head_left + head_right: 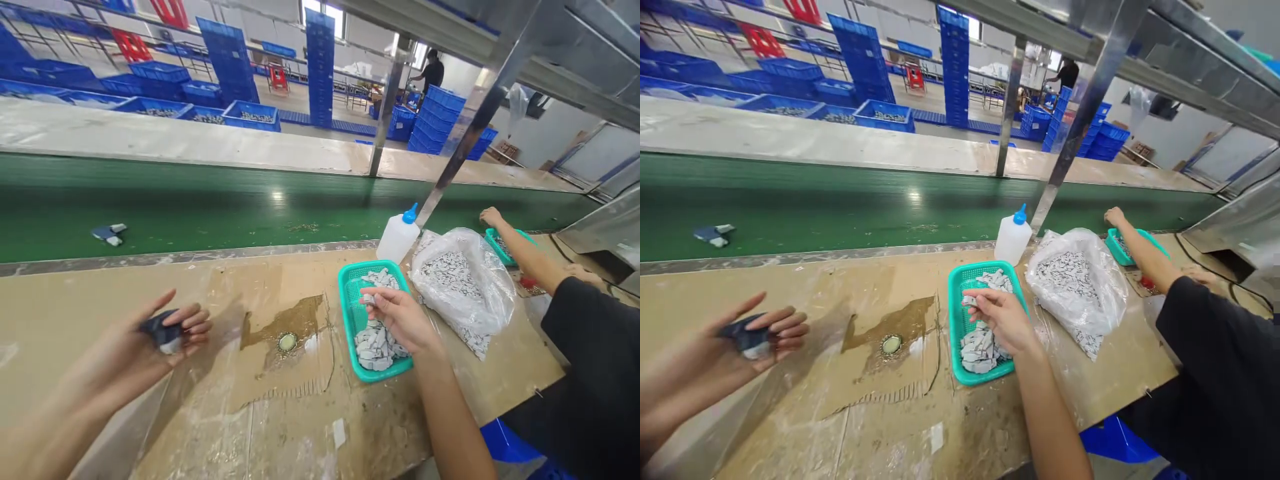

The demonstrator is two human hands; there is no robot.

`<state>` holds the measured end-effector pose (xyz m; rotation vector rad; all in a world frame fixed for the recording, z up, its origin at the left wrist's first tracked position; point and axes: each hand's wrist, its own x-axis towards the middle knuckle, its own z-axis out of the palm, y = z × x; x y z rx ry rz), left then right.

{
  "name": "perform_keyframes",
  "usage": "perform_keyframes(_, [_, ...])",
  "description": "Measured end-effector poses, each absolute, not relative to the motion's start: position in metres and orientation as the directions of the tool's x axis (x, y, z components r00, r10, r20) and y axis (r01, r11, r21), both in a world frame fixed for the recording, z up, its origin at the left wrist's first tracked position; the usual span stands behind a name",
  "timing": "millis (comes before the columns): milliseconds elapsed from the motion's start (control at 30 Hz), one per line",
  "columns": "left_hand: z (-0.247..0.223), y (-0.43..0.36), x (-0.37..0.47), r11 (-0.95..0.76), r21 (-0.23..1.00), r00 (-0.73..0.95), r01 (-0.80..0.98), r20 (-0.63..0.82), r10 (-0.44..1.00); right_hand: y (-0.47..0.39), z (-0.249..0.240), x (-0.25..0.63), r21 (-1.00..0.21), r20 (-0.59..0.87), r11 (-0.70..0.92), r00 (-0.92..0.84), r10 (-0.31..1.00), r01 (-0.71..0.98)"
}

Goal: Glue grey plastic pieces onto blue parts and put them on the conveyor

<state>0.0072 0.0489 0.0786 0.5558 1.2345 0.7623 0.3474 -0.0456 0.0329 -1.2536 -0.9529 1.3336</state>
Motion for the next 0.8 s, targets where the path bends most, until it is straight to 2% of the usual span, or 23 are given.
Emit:
perform_keyframes(67, [0.073, 0.038, 0.011, 0.708, 0.622, 0.213, -0.334, -0.682, 0.700, -0.045, 0.035, 0.346, -0.952, -0.199, -0.181, 0.050, 0.979, -0.245])
perform_keyframes(133, [0.067, 0.033, 0.012, 0.731, 0.575, 0.261, -0.366, -0.691, 0.674, -0.044, 0.036, 0.343, -0.934, -0.213, -0.188, 0.050, 0.976, -0.305])
perform_keyframes(433, [0.040, 0.020, 0.008, 0.642, 0.656, 0.333, -0.398, -0.549, 0.767, -0.044, 0.056, 0.321, -0.880, -0.294, -0.240, 0.073, 0.953, -0.410])
perform_keyframes(533, [0.035, 0.015, 0.011, 0.606, 0.720, 0.318, -0.338, -0.518, 0.794, -0.046, 0.063, 0.309, -0.894, -0.296, -0.240, 0.095, 0.951, -0.379])
perform_keyframes(633, [0.034, 0.012, 0.012, 0.565, 0.773, 0.232, -0.288, -0.516, 0.825, -0.051, 0.064, 0.289, -0.911, -0.274, -0.213, 0.131, 0.953, -0.353])
perform_keyframes(800, [0.026, 0.008, 0.011, 0.462, 0.813, 0.175, -0.355, -0.427, 0.887, -0.063, 0.047, 0.247, -0.960, -0.203, -0.163, 0.160, 0.966, -0.229])
